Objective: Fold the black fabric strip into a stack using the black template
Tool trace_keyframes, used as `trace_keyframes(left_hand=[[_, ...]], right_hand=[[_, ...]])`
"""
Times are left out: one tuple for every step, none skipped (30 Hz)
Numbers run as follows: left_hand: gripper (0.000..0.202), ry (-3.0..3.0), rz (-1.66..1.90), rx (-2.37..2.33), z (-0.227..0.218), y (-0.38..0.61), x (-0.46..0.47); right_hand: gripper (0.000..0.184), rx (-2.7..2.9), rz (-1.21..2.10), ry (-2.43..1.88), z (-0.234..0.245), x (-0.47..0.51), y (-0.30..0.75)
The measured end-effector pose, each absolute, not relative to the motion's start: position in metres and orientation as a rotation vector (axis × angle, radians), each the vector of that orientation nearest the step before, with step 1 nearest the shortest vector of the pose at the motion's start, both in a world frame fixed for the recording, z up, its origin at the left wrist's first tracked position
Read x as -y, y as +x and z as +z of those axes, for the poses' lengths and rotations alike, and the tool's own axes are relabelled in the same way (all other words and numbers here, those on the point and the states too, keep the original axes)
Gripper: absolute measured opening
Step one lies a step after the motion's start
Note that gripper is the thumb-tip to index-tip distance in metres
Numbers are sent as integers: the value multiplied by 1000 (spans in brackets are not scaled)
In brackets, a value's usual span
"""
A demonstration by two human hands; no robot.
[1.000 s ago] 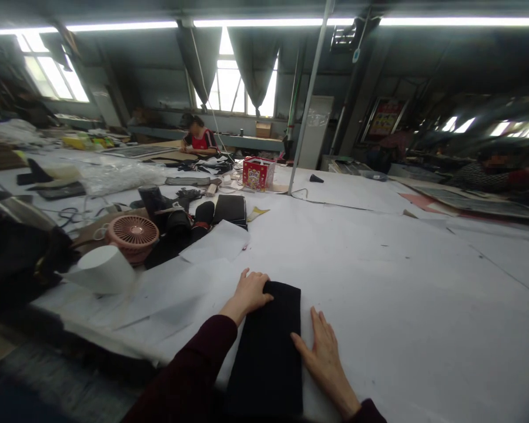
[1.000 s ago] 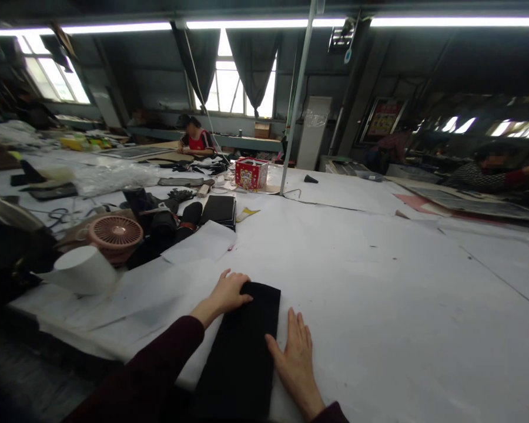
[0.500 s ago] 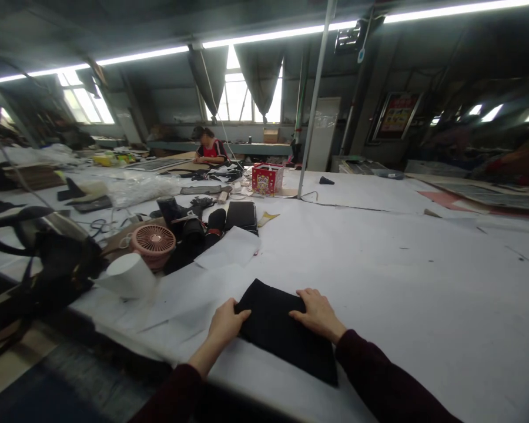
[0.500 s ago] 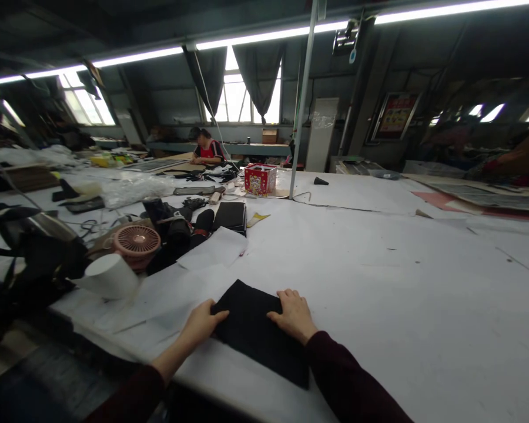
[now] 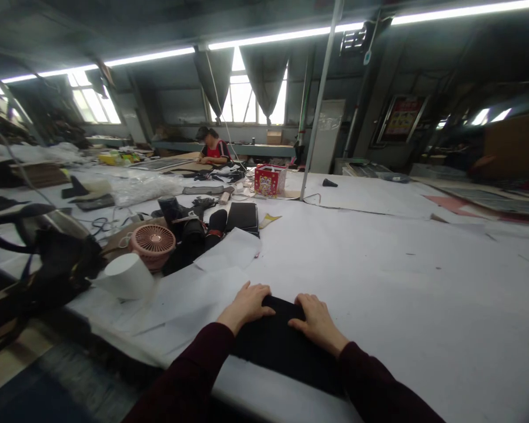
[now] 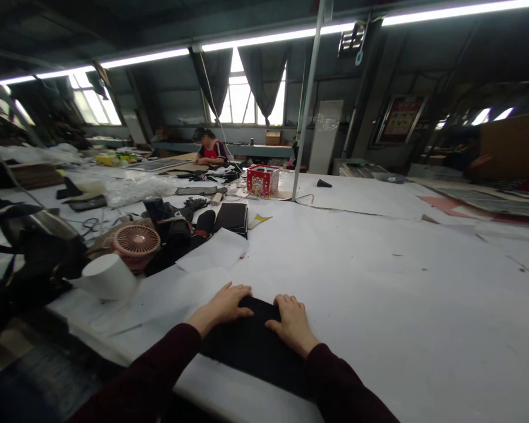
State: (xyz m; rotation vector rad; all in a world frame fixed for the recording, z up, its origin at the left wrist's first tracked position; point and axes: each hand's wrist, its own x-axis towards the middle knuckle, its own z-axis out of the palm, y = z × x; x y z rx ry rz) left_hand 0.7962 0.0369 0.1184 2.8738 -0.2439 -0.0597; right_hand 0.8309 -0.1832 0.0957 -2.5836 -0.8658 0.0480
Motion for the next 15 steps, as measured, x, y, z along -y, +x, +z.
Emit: trace_keyframes(left_hand=[[40, 2874, -32, 237, 116, 792, -36], [36, 2877, 5, 226, 114, 786, -36], [33, 2880, 45, 214, 112, 779, -36], [32, 2883, 82, 201, 110, 773, -35], [33, 2885, 113, 186, 108, 768, -35], [37, 2885, 148, 172, 105, 765, -35], [44, 2883, 189, 159, 101, 764, -35], [52, 2879, 233, 148, 98, 764, -35], [59, 2870, 273, 133, 95, 766, -35], [63, 2857, 305, 109, 93, 766, -34], [64, 2839, 326, 73, 93, 765, -32], [63, 2815, 330, 28, 96, 761, -30], [62, 2787, 334, -30, 101, 754, -26], [61, 2756, 337, -75, 109, 744, -23], [61, 2725, 345, -86, 119, 730, -20]], right_hand=[[33, 861, 40, -2573, 93, 185, 828], [32, 856, 37, -2561, 92, 186, 826], [31, 852, 34, -2553, 90, 187, 823], [33, 853, 24, -2555, 90, 187, 821], [37, 862, -7, -2570, 91, 187, 819], [43, 886, -62, -2594, 93, 187, 817], [49, 927, -144, -2621, 96, 186, 815], [56, 977, -247, -2641, 99, 185, 812], [60, 1024, -353, -2650, 102, 185, 809], [63, 1065, -437, -2643, 102, 185, 804], [65, 1108, -482, -2619, 100, 186, 798], [66, 1156, -483, -2584, 94, 189, 792], [66, 1203, -449, -2543, 86, 193, 785], [65, 1285, -376, -2469, 75, 197, 780], [62, 1350, -290, -2401, 62, 199, 776]])
